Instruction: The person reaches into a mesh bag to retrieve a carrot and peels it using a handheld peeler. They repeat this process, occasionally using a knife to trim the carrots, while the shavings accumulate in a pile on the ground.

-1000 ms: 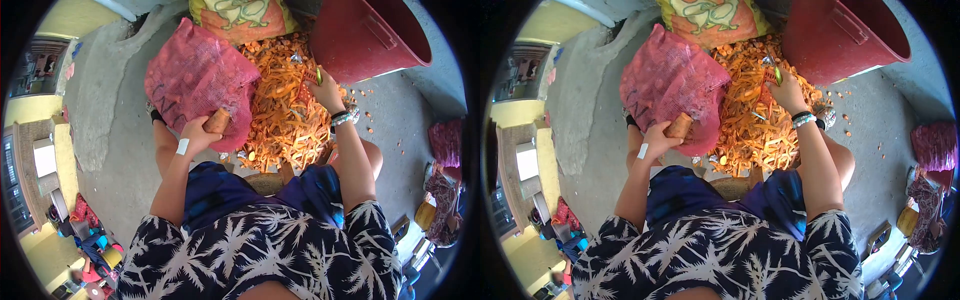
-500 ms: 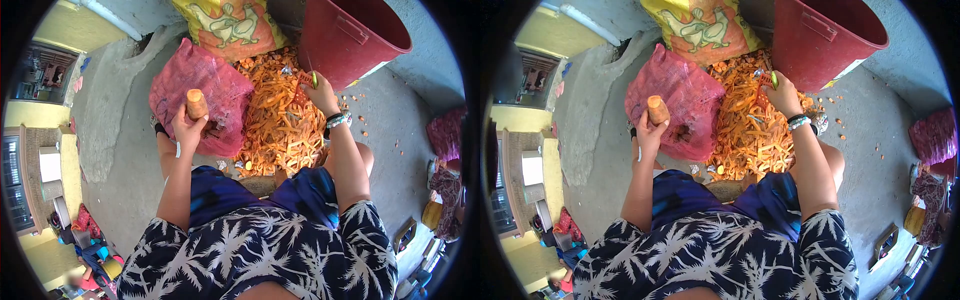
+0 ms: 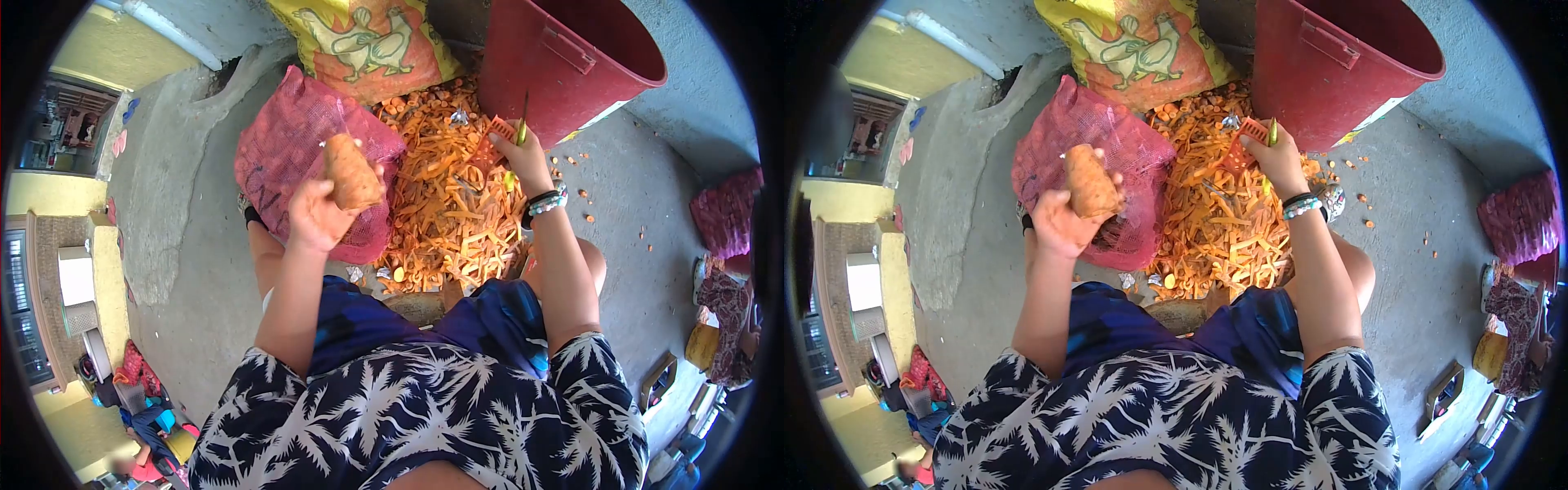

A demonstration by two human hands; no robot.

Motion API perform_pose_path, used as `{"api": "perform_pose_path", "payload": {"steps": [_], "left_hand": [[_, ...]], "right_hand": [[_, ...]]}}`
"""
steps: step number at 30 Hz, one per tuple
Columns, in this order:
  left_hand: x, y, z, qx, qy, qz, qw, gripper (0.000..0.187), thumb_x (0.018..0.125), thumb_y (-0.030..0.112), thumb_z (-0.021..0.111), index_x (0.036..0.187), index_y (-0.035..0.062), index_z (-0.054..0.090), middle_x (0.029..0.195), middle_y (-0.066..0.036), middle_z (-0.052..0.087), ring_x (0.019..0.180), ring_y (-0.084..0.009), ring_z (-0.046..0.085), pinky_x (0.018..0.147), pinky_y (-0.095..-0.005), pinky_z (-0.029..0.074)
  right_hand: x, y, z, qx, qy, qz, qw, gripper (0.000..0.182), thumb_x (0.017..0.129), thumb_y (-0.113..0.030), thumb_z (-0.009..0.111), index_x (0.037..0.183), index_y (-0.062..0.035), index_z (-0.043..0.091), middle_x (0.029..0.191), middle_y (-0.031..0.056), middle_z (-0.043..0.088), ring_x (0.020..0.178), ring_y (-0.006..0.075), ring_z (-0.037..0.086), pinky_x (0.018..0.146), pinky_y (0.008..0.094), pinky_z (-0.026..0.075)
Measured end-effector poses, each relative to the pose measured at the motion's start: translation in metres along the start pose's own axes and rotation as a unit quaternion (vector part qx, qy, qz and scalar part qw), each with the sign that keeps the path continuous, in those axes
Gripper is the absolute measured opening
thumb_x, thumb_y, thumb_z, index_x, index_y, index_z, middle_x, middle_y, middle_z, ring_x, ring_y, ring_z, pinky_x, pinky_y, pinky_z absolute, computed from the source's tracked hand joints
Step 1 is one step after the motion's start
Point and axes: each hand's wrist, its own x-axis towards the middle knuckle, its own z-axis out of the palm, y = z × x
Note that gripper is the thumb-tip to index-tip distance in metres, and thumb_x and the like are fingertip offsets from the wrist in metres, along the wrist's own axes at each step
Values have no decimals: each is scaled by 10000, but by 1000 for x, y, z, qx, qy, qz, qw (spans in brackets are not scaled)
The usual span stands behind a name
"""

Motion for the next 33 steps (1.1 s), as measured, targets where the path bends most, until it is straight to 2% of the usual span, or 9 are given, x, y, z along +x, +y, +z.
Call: {"api": "perform_pose_path", "payload": {"steps": [2, 7, 9, 13, 16, 17, 20, 22, 33], "left_hand": [[18, -17, -13, -152, -88, -82, 981, 495, 780, 331, 497, 1192, 66, 427, 1006, -183, 542, 912, -361, 547, 743, -462, 479], [50, -62, -19, -170, 67, -158, 970, 458, 872, 452, 415, 1075, 46, 474, 949, -161, 541, 830, -310, 559, 709, -482, 486], [56, -65, -4, -73, 168, -170, 968, 389, 920, 394, 344, 1039, 50, 485, 981, -131, 555, 875, -280, 573, 747, -481, 482], [65, -79, -3, -69, 145, -153, 975, 407, 938, 394, 285, 1060, 71, 500, 943, -73, 599, 831, -180, 611, 701, -349, 520], [62, -85, 1, -50, 117, -177, 976, 406, 940, 382, 281, 1057, 66, 508, 938, -79, 600, 798, -180, 617, 662, -325, 528], [59, -79, 3, -39, 114, -194, 974, 404, 940, 382, 294, 1071, 62, 503, 935, -86, 597, 776, -185, 618, 634, -328, 530], [49, -67, -10, -35, -13, -253, 967, 408, 937, 387, 315, 1098, 55, 488, 939, -93, 594, 765, -194, 617, 617, -319, 529], [43, -60, -5, -32, 37, -226, 973, 420, 932, 404, 326, 1116, 56, 473, 930, -96, 592, 749, -199, 614, 619, -335, 523], [54, -74, -2, -40, 141, -171, 974, 393, 902, 432, 399, 1065, 97, 524, 940, -64, 578, 797, -167, 572, 684, -309, 477]], "right_hand": [[3, 4, 9, 41, -13, 10, 999, 250, 769, -103, 650, 968, -12, 530, 804, 30, 596, 666, 88, 567, 564, 239, 483], [-15, -10, 55, 200, 24, -36, 979, 385, 720, -84, 718, 1011, -10, 476, 853, 56, 599, 708, 123, 600, 625, 248, 524], [-26, -21, 69, 152, 43, -78, 984, 355, 712, -68, 720, 982, -7, 498, 827, 59, 611, 728, 123, 600, 640, 246, 509], [-28, -9, 84, 48, 58, -168, 983, 394, 695, -48, 721, 1020, 5, 504, 852, 77, 623, 739, 135, 602, 643, 244, 497], [-15, -19, 72, 7, -5, -88, 996, 414, 692, -30, 713, 1052, 4, 512, 861, 86, 627, 746, 148, 605, 667, 250, 500], [-10, -27, 70, 139, -18, -26, 990, 427, 696, -12, 702, 1076, 13, 509, 864, 92, 627, 758, 157, 609, 679, 256, 504], [38, 1, 40, 2, 161, -126, 979, 366, 708, -11, 695, 1011, 37, 495, 859, 83, 616, 750, 149, 608, 655, 258, 514], [47, 8, 24, 120, 200, -48, 971, 341, 713, -11, 694, 986, 26, 494, 844, 78, 612, 739, 139, 604, 630, 253, 514], [-36, -23, 84, 70, 32, -111, 991, 363, 713, -54, 708, 1017, 5, 518, 894, 81, 613, 780, 131, 592, 703, 257, 498]]}}
